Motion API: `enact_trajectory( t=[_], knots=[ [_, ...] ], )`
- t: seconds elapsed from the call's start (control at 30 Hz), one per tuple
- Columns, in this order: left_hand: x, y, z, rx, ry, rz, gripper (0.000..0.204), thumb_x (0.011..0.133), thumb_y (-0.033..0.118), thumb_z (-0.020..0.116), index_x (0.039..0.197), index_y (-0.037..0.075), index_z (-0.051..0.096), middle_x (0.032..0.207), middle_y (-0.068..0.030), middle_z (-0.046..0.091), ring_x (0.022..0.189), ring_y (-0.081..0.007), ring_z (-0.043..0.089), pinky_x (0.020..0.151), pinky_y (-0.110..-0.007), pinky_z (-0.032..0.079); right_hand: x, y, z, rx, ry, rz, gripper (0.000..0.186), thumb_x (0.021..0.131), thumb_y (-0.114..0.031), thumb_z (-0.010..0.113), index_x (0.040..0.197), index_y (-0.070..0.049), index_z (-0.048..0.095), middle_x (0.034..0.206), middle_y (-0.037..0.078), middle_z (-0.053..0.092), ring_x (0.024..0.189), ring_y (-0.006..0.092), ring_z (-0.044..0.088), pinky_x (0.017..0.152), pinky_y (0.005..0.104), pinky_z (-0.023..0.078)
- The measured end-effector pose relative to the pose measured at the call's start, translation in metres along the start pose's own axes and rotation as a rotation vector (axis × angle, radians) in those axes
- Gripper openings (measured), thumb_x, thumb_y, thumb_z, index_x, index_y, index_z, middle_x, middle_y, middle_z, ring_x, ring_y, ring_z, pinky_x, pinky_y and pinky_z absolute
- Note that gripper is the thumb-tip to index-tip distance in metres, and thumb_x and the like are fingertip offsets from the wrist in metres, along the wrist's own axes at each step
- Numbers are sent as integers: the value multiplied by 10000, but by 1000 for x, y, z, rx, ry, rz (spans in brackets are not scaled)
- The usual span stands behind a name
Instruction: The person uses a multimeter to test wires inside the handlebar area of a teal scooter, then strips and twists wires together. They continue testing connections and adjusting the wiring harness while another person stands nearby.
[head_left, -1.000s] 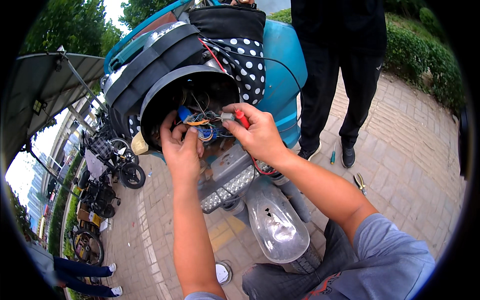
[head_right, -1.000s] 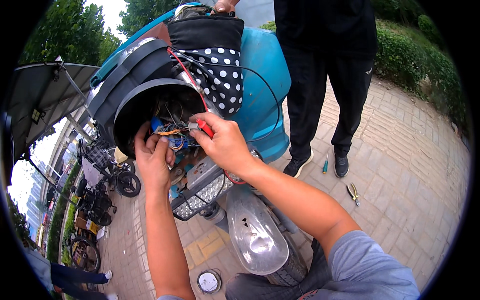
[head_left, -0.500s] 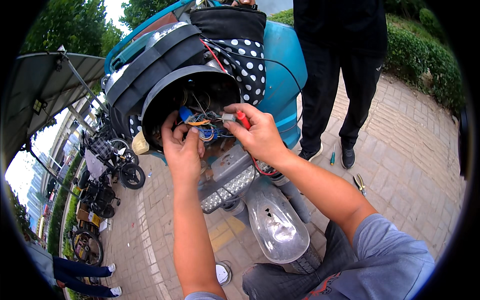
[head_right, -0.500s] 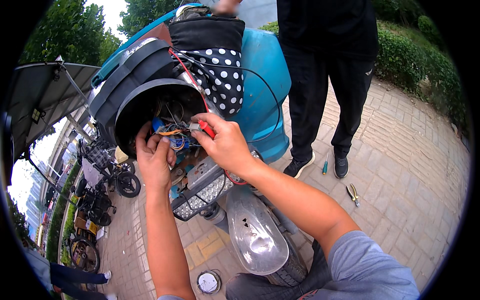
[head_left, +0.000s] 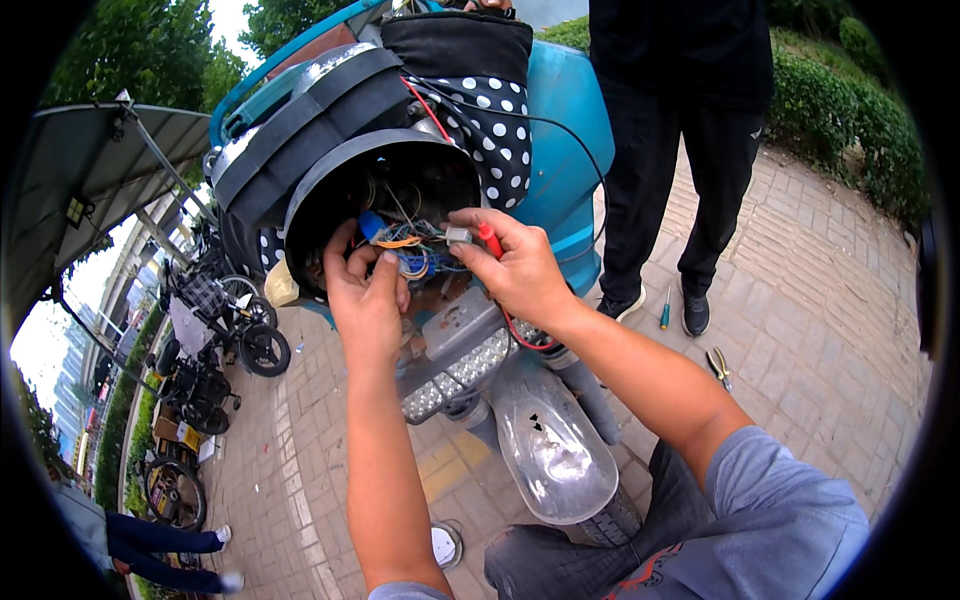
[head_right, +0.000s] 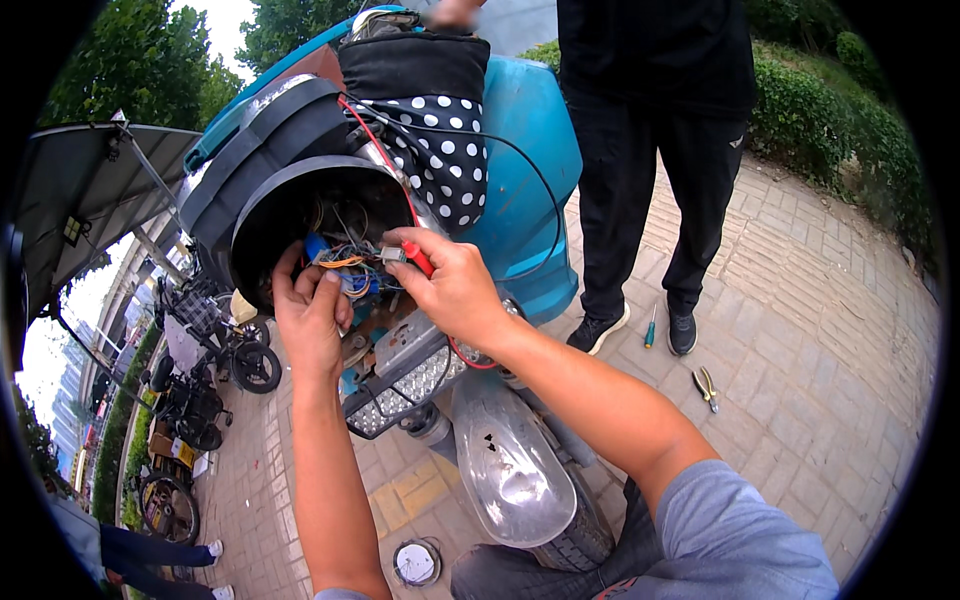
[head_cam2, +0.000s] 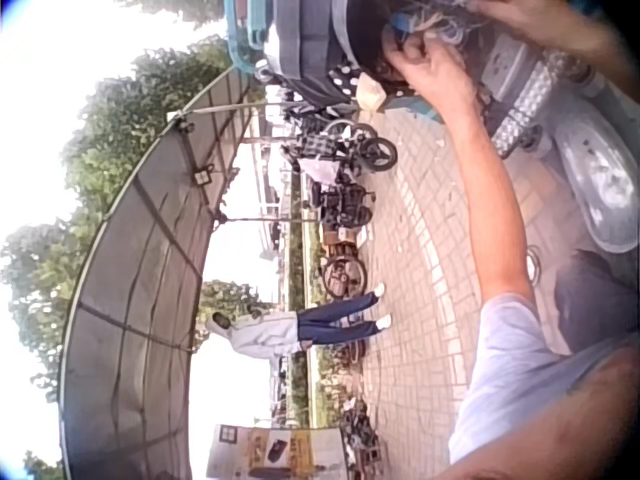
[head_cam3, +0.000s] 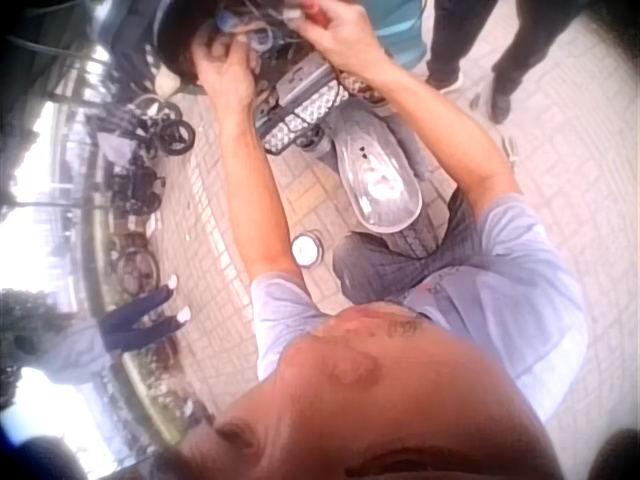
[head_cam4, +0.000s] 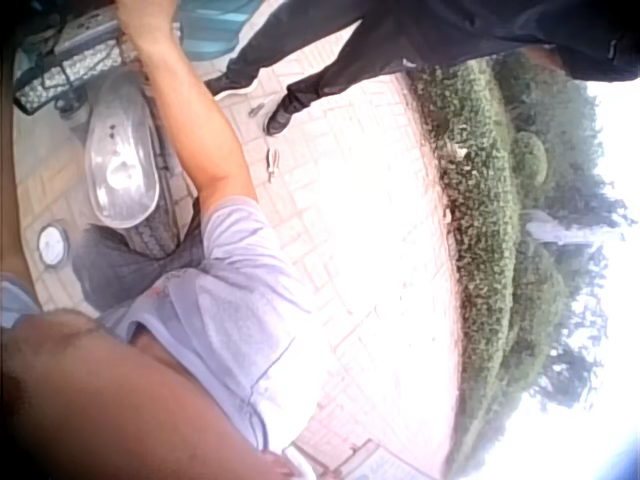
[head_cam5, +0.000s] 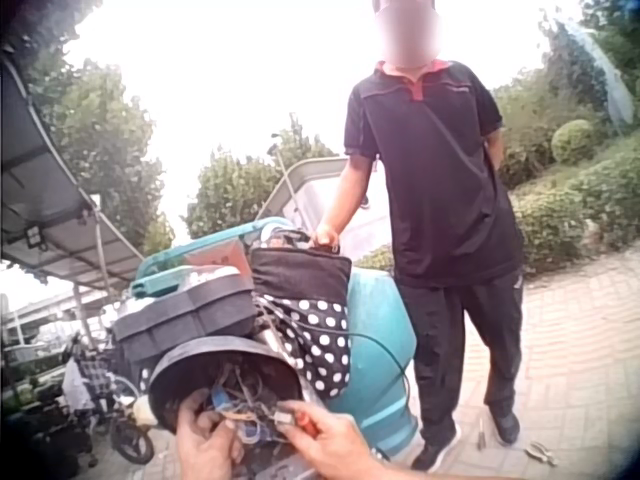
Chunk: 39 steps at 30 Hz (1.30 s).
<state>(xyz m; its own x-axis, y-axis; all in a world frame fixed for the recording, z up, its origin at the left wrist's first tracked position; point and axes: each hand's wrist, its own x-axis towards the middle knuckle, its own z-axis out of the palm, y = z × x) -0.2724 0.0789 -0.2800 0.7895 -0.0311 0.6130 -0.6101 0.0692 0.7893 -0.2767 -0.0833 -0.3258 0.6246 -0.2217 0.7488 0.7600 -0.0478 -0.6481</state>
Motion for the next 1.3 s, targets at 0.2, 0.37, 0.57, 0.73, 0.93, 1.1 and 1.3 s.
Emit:
enact_trajectory(
  t=[0.2, 0.37, 0.57, 0.73, 0.93, 1.1, 1.3],
  knots=[
    [0, 2, 1, 17, 12, -14, 551, 916, -20, 539, 1403, -22, 282, 998, -158, 579, 518, -80, 444, 440, -223, 367, 0, 3, 0, 14, -4, 2, 298, 830, -83, 709, 1117, -27, 650, 708, 116, 618, 574, 131, 531, 571, 292, 466],
    [2, 0, 2, 8, 5, -9, 547, 914, -24, 543, 1399, -23, 290, 984, -154, 583, 520, -79, 447, 437, -223, 367, 2, 13, 1, 35, 16, -49, 306, 831, -89, 712, 1123, -23, 648, 725, 111, 630, 587, 122, 534, 581, 285, 471],
    [1, -1, 1, 39, 28, -3, 537, 913, -28, 544, 1393, -21, 304, 971, -146, 589, 511, -77, 452, 429, -220, 364, -3, 3, -1, 30, -6, 6, 308, 833, -86, 710, 1128, -21, 646, 744, 117, 646, 597, 114, 547, 587, 284, 475],
    [3, -3, 5, 32, 69, 11, 512, 916, -40, 527, 1385, 2, 326, 955, -134, 591, 475, -77, 453, 404, -227, 366, -3, 6, -1, 5, 23, -61, 286, 832, -84, 710, 1104, -17, 656, 775, 143, 667, 604, 125, 585, 585, 285, 479],
    [3, -6, 3, 29, 47, 29, 494, 914, -28, 514, 1366, -11, 315, 968, -131, 572, 508, -71, 434, 430, -224, 357, 3, 1, -2, -245, 82, -327, 215, 794, -60, 720, 1000, -18, 679, 837, 113, 649, 642, 245, 640, 564, 325, 501],
    [3, -4, 0, -34, 82, 26, 460, 906, -36, 505, 1332, -8, 334, 952, -117, 566, 506, -69, 432, 426, -226, 353, 9, -10, -3, -529, 85, -489, 175, 775, -31, 708, 939, -44, 649, 908, 84, 593, 657, 301, 631, 551, 378, 510],
    [-10, 2, 12, 213, 219, 189, 349, 916, -4, 547, 1251, -23, 450, 900, -69, 584, 589, -53, 480, 526, -211, 408, 12, 1, -5, -444, 105, -553, 207, 755, 5, 697, 944, -43, 628, 910, 90, 595, 662, 298, 629, 550, 375, 514]
  ],
)
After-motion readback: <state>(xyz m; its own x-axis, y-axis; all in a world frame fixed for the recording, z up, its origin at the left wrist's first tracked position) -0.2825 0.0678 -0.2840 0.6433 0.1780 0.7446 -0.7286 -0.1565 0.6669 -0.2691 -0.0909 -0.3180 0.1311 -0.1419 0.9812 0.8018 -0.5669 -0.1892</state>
